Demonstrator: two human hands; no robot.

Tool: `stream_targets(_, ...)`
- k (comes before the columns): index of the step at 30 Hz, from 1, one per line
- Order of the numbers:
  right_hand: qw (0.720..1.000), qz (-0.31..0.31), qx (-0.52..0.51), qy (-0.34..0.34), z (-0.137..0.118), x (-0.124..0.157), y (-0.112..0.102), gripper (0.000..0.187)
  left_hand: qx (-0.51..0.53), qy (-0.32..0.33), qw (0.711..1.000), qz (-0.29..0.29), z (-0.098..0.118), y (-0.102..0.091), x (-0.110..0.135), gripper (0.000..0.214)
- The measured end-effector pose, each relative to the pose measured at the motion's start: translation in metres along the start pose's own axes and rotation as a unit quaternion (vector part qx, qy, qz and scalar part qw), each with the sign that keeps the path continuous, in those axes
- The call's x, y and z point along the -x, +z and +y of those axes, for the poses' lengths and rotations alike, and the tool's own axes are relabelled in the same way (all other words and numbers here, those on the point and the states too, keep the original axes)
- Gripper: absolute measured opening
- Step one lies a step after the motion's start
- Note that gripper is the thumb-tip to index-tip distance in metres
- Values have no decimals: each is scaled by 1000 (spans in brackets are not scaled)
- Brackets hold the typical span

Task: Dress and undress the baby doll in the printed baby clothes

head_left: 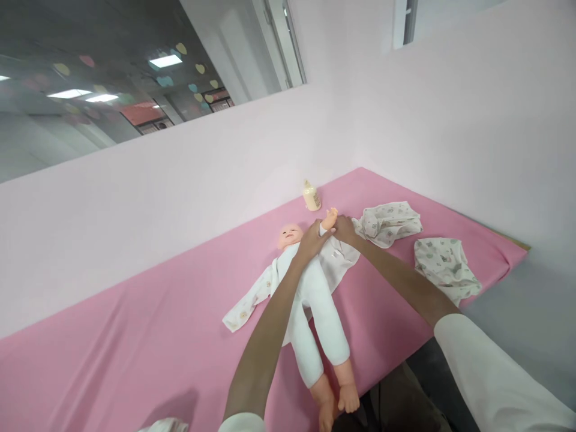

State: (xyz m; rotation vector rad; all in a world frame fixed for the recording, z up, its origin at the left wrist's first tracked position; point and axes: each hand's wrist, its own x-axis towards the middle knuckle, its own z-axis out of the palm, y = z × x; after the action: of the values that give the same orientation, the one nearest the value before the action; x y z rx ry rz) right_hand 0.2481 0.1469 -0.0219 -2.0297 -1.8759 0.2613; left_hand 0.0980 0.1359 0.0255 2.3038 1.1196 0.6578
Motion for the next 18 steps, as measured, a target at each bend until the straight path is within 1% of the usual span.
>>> stream_targets(2,999,10,6,32,9,0,-3,31,-15,-21,1000,1,-3,-1,-3,34)
stream_targets(3,999,6,7,40,13,0,-3,30,-22,-30,999,1,-5,-1,-4,34)
stream_targets(5,999,-17,-1,33,20,3,1,26,-31,-36,999,-1,-8,1,-8,34)
stream_targets(7,999,-46,-16,1,24,7,8,27,-36,-36,999,-2,-10,4,-10,35)
stream_targets(10,994,-77,-36,-61,26,10,16,46,-31,-41,999,4,-12,9,-11,37)
stream_targets(12,991,-88,-40,-92,23,9,20,54,-21,-39,999,4,-13,10,-11,39)
stream_targets(13,990,-90,-40,-102,20,7,21,53,-14,-35,999,2,-13,10,-10,39)
stream_targets(15,989,-93,-35,-113,12,4,23,46,-3,-22,1000,-1,-13,10,-8,42)
stream_targets(18,990,-92,-21,-107,2,1,24,34,-7,2,1000,1,-13,10,-6,50)
